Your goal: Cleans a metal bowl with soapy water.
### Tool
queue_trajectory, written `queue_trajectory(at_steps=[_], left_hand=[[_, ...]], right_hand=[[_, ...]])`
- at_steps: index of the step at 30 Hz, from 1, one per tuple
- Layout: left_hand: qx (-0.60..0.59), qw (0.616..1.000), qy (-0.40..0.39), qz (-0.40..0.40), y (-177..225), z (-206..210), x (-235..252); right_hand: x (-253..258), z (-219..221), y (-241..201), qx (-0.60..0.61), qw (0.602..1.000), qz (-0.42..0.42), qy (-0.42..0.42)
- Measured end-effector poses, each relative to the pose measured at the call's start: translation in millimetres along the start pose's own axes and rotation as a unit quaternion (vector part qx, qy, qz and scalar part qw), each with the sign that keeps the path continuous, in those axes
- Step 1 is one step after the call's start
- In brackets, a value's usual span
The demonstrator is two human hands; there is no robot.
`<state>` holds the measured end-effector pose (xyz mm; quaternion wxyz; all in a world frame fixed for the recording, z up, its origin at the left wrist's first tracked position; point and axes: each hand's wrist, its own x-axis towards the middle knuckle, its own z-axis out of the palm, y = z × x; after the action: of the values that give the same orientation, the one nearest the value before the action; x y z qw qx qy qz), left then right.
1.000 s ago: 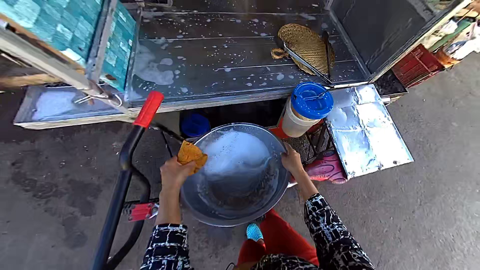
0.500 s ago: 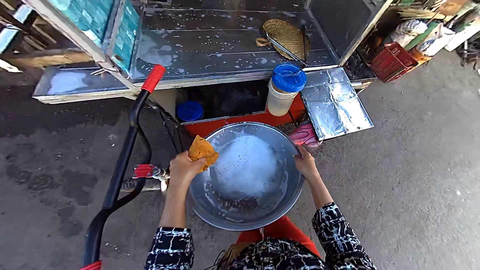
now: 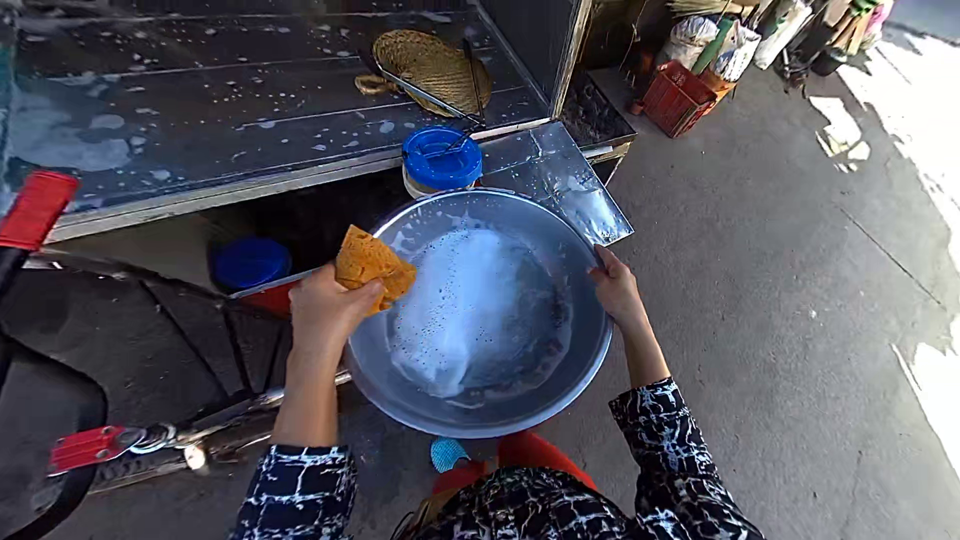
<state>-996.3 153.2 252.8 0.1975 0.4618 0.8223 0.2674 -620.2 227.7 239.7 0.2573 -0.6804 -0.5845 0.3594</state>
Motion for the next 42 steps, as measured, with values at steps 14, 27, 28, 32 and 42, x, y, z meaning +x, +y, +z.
queue_trajectory(at_steps=[14,27,28,32,42], left_hand=[[-0.107,0.990,-0.059,0.072,152.7,137.1,133.2],[-0.329,0.918,0.110,0.190,180.1,126.3,105.3],[-0.358,0.906,0.137,0.181,166.3,121.0,94.2],[-0.379,0.910,0.141,0.094,82.0,103.0,61.6],[-0.417,0.886,0.096,-0.180,-139.7,64.4,60.0]], right_hand=[[153.1,-81.4,67.8,0.014,0.990,-0.053,0.129],[163.0,-85.2,32.7,-0.268,0.944,0.000,0.191],[151.2,-77.0,16.3,-0.265,0.939,-0.057,0.212],[89.7,-10.7,-51.5,-0.154,0.923,-0.330,0.126],[22.9,321.1,-112.8,-0.024,0.855,-0.432,-0.285]])
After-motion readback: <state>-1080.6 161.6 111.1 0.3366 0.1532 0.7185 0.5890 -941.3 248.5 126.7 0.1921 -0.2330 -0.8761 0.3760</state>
